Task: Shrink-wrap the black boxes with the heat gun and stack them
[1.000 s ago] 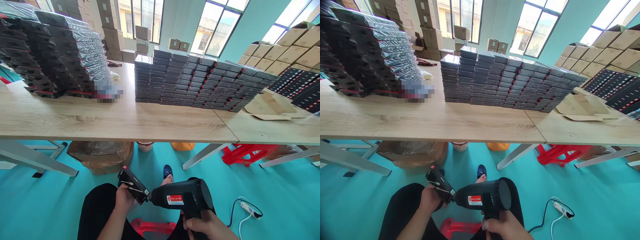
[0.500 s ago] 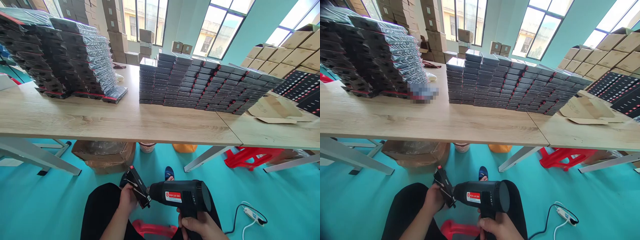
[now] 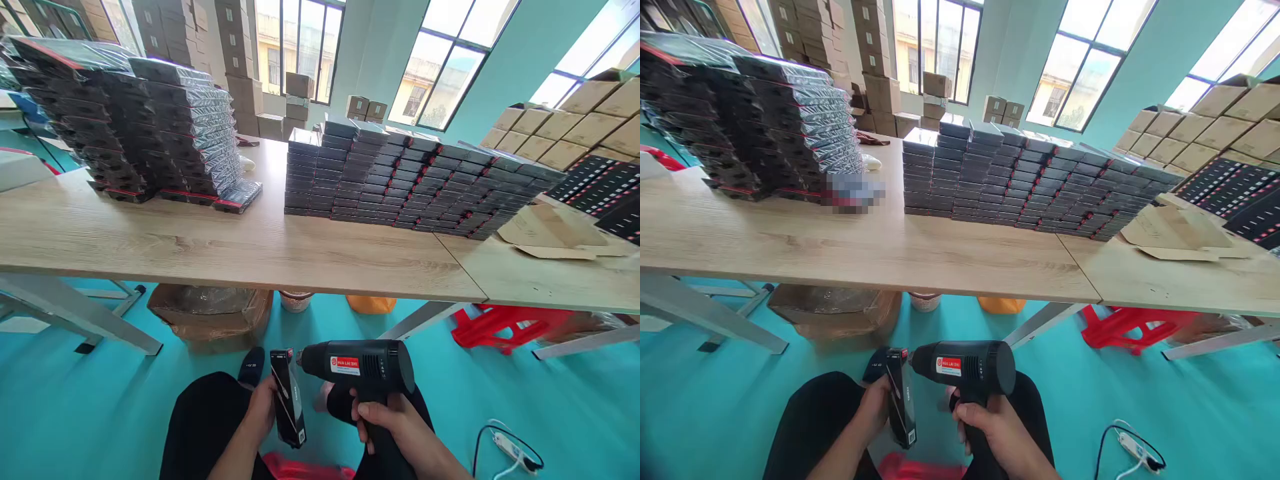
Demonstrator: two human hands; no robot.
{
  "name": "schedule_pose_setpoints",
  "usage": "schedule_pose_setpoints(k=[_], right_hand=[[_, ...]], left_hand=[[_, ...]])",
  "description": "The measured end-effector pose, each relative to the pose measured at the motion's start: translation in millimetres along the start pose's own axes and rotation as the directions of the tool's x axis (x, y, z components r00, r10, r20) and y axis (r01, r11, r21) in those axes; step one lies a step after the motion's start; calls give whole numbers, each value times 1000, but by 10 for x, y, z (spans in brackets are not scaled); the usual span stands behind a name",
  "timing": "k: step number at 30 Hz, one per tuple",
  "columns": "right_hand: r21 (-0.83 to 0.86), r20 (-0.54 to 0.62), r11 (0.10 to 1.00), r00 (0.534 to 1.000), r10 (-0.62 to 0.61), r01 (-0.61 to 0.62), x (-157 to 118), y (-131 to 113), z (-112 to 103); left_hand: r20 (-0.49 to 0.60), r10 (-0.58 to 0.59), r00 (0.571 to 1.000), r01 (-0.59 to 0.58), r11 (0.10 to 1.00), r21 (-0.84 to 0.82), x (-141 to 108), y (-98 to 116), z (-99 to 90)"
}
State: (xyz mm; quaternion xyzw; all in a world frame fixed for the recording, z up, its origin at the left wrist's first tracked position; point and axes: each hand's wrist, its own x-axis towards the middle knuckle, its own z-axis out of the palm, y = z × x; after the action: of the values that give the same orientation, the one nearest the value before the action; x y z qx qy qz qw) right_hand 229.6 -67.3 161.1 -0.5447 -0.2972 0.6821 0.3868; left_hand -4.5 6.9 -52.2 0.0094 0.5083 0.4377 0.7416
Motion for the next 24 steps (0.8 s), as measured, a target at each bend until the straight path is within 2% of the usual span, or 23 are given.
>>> schedule_pose_setpoints(k=[3, 5, 14, 16, 19, 21, 24], right_hand=[[-35, 35, 999, 999, -18, 19, 34, -131, 21], [-78, 55, 997, 998, -8, 13, 50, -216, 41], [-175, 54, 984, 998, 32, -22, 194, -360, 117], [-278, 99, 959, 991, 92, -61, 158, -338, 88], [-424, 178, 891, 951, 254, -159, 24, -233, -6], [-376, 184, 904, 940, 287, -203, -79, -133, -83], [-222, 154, 946, 949, 274, -237, -194, 14, -192]], left_hand=[[6, 37, 999, -37, 990, 135, -18, -6, 7], [9, 44, 999, -45, 985, 167, -30, -7, 15], [28, 47, 998, -51, 987, 153, 49, -28, -20], [35, 48, 998, -51, 993, 102, 62, -5, -28], [-17, 39, 999, -38, 998, 45, 60, 50, -23], [-50, 25, 998, -24, 1000, 10, 50, 87, -6], [-65, 20, 998, -23, 998, -59, 15, 132, 36]])
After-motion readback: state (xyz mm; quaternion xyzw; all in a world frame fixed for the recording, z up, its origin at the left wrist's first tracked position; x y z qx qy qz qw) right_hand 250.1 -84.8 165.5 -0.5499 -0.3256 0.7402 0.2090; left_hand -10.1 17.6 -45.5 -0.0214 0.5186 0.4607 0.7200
